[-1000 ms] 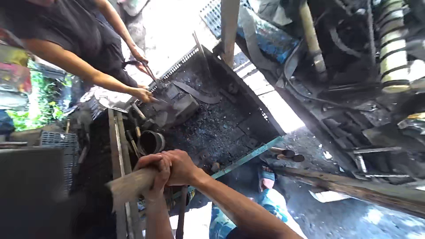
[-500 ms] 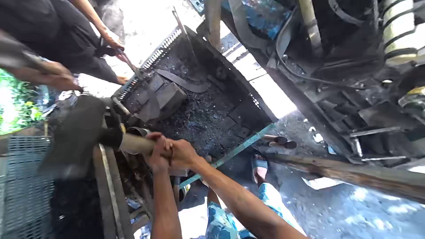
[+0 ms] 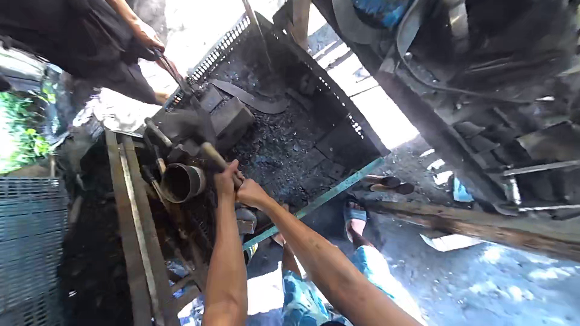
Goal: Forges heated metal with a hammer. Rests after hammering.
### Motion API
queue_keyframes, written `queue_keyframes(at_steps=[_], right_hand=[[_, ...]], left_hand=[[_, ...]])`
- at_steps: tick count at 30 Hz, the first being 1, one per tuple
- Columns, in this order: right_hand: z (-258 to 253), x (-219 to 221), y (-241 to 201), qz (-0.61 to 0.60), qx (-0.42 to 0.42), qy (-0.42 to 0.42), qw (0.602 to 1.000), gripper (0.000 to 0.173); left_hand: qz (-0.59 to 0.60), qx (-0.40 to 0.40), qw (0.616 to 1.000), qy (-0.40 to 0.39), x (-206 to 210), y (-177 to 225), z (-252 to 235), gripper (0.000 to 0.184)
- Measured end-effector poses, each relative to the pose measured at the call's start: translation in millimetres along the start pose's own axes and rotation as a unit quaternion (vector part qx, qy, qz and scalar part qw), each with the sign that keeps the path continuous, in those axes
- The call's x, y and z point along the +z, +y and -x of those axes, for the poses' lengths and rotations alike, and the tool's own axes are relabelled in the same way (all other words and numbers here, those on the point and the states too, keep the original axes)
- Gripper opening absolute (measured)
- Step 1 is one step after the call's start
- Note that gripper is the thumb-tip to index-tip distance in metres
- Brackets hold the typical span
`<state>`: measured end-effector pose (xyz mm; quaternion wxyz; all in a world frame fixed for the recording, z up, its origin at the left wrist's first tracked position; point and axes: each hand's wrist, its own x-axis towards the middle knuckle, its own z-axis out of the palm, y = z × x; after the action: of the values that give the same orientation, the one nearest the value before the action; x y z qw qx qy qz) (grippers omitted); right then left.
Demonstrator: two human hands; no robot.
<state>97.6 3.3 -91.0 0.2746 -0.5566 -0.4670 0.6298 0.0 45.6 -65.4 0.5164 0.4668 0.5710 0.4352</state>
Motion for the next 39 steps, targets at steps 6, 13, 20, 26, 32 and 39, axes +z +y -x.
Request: queue_keyframes(at_steps=[6, 13, 20, 26, 32, 39], right_hand=[[93, -25, -128, 0.139, -0.234, 0.029, 0.962, 0.045], [77, -42, -262, 0.109, -0.485, 0.130, 0.858, 0.043], [-3, -3, 5, 0.034, 0.011, 0.016, 0.999, 0.031], [113, -18, -138, 0.091, -0.290, 0.074, 0.950, 0.043], [85, -47, -255, 0.071, -0.492, 0.124, 0.859, 0.044], [-1, -10, 0, 0.006, 0.044, -0.018, 0.999, 0.029]], left_hand=[[0.123, 0.230, 0.960, -0.102, -16, 162, 83, 0.038], [0.000, 0.415, 0.896, -0.156, -24, 302, 62, 0.042], [0.054, -0.042, 0.997, -0.018, -2, -12, -4, 0.018], [0.112, 0.253, 0.951, -0.137, -13, 190, 102, 0.041], [-0.020, 0.428, 0.890, -0.154, -11, 304, 71, 0.040], [-0.005, -0.054, 0.998, 0.018, 5, -6, -2, 0.024]])
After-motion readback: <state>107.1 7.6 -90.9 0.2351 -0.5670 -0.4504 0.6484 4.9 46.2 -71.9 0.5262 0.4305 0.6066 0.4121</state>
